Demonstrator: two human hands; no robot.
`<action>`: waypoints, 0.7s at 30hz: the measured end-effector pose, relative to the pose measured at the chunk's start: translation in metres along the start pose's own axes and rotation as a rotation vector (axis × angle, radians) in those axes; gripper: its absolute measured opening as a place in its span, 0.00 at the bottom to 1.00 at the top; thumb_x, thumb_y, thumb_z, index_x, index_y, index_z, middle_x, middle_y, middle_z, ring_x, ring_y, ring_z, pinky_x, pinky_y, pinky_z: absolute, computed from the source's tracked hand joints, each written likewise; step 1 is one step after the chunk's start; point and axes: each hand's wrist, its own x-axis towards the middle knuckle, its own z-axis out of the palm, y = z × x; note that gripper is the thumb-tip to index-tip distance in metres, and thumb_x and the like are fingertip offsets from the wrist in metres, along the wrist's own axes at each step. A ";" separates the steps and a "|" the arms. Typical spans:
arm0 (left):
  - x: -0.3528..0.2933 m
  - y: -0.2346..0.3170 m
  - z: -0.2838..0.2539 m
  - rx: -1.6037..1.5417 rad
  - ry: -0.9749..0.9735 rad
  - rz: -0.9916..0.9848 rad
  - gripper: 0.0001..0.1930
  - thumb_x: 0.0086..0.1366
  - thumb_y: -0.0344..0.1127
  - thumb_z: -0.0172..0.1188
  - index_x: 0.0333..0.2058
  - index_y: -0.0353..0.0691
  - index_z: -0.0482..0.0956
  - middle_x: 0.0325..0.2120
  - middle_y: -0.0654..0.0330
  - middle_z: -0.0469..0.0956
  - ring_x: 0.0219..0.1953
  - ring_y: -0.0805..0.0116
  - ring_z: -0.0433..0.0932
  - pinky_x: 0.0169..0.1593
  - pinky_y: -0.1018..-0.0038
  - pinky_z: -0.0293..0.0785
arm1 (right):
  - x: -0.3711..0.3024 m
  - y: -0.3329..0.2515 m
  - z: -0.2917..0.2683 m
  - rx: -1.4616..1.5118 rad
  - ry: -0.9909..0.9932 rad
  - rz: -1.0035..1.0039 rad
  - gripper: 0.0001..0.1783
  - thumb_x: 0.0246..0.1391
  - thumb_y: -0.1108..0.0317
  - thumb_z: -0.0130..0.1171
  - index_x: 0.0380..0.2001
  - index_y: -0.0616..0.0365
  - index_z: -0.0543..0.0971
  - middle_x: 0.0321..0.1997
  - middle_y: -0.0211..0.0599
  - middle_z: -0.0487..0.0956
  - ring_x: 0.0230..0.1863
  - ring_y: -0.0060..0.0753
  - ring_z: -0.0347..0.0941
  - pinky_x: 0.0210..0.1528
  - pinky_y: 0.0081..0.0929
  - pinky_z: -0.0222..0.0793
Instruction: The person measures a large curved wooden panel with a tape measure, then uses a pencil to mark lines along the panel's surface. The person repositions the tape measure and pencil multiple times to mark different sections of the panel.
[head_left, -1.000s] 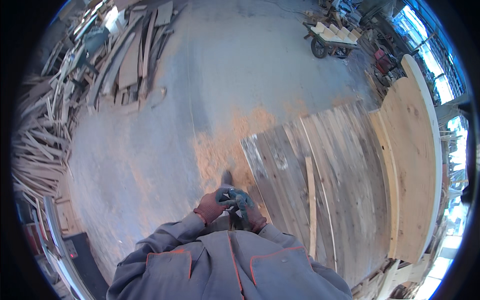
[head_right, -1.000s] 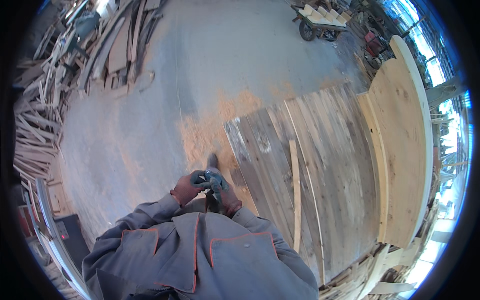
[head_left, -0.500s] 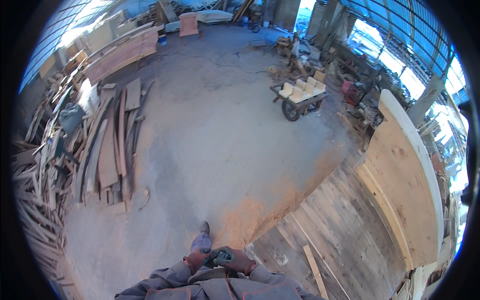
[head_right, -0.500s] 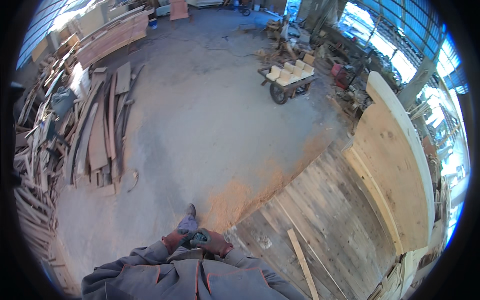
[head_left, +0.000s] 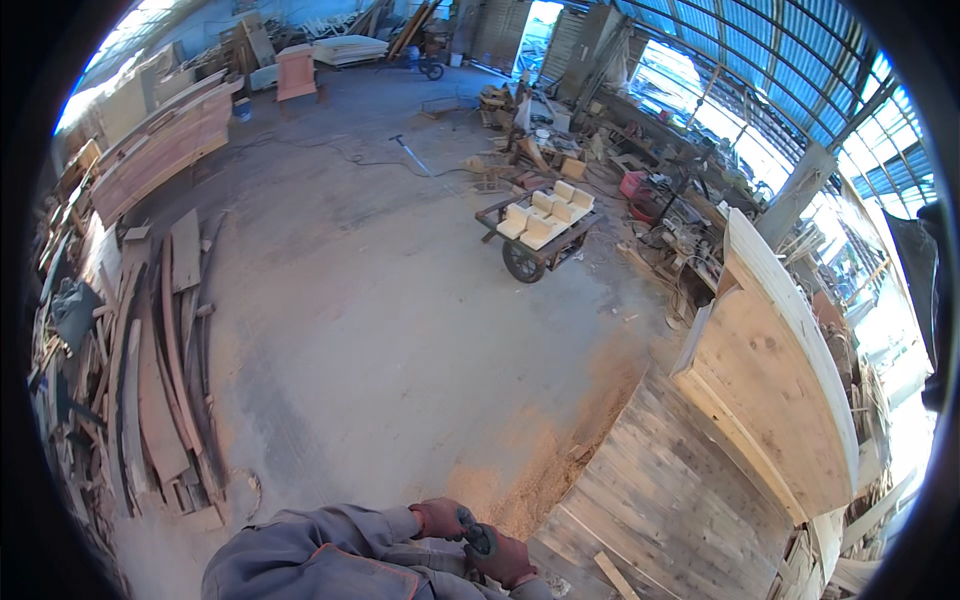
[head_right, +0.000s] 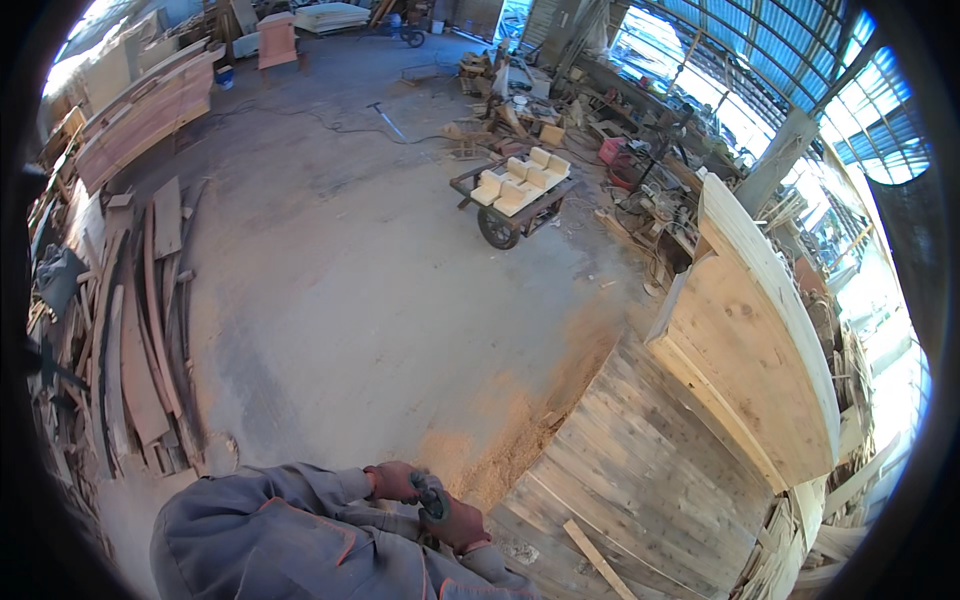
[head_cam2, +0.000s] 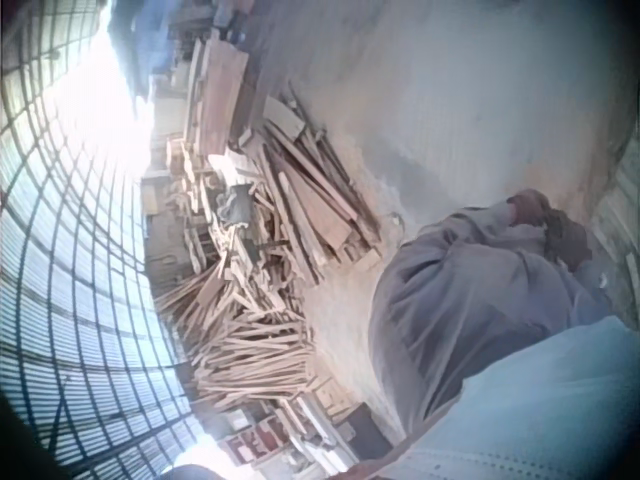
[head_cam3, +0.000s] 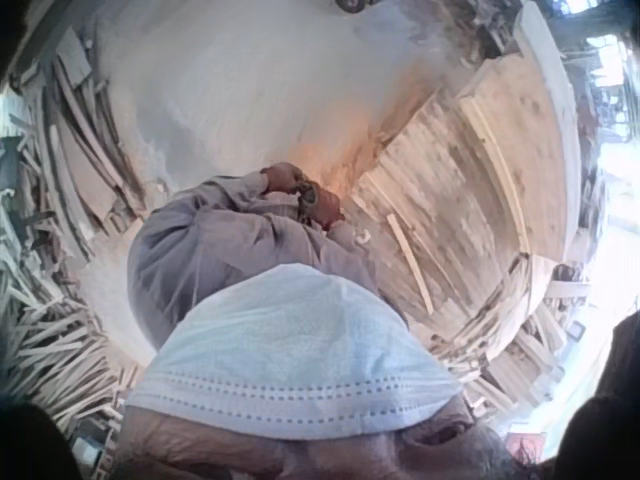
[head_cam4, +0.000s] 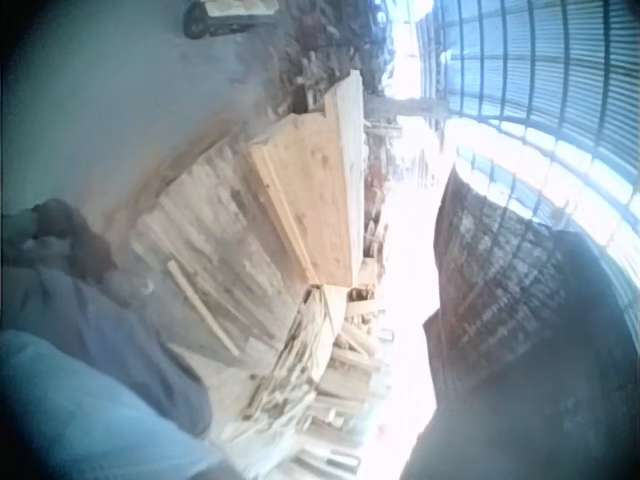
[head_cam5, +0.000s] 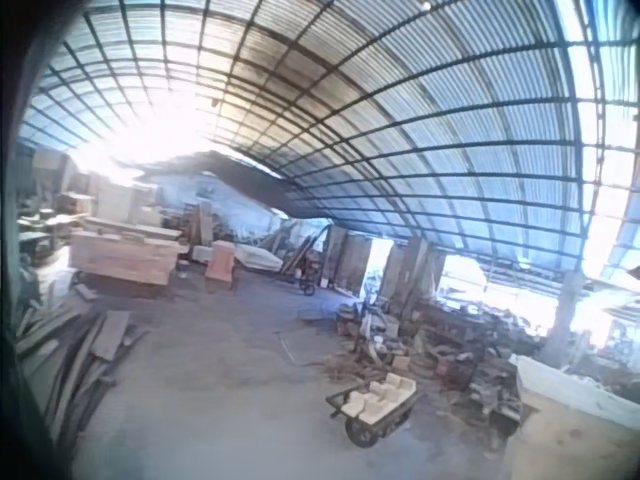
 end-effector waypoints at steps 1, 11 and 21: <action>0.019 0.008 -0.016 0.117 0.034 0.054 0.11 0.63 0.44 0.61 0.34 0.45 0.87 0.29 0.60 0.87 0.32 0.64 0.85 0.38 0.67 0.79 | 0.014 0.003 -0.010 0.033 0.063 -0.019 0.36 0.51 0.33 0.62 0.59 0.37 0.75 0.45 0.40 0.86 0.45 0.55 0.84 0.48 0.47 0.79; 0.205 0.097 -0.266 -0.348 0.322 0.070 0.14 0.65 0.45 0.70 0.32 0.39 0.85 0.23 0.62 0.84 0.25 0.73 0.82 0.32 0.73 0.79 | 0.200 0.090 -0.136 0.054 0.243 -0.024 0.34 0.52 0.44 0.64 0.61 0.41 0.73 0.36 0.45 0.85 0.37 0.54 0.83 0.37 0.53 0.76; 0.355 0.142 -0.610 -0.819 0.734 0.136 0.14 0.71 0.45 0.61 0.45 0.41 0.83 0.33 0.59 0.84 0.31 0.64 0.84 0.36 0.66 0.83 | 0.226 0.221 -0.227 -0.026 0.042 0.294 0.33 0.54 0.50 0.61 0.65 0.36 0.72 0.35 0.41 0.86 0.33 0.50 0.83 0.34 0.47 0.77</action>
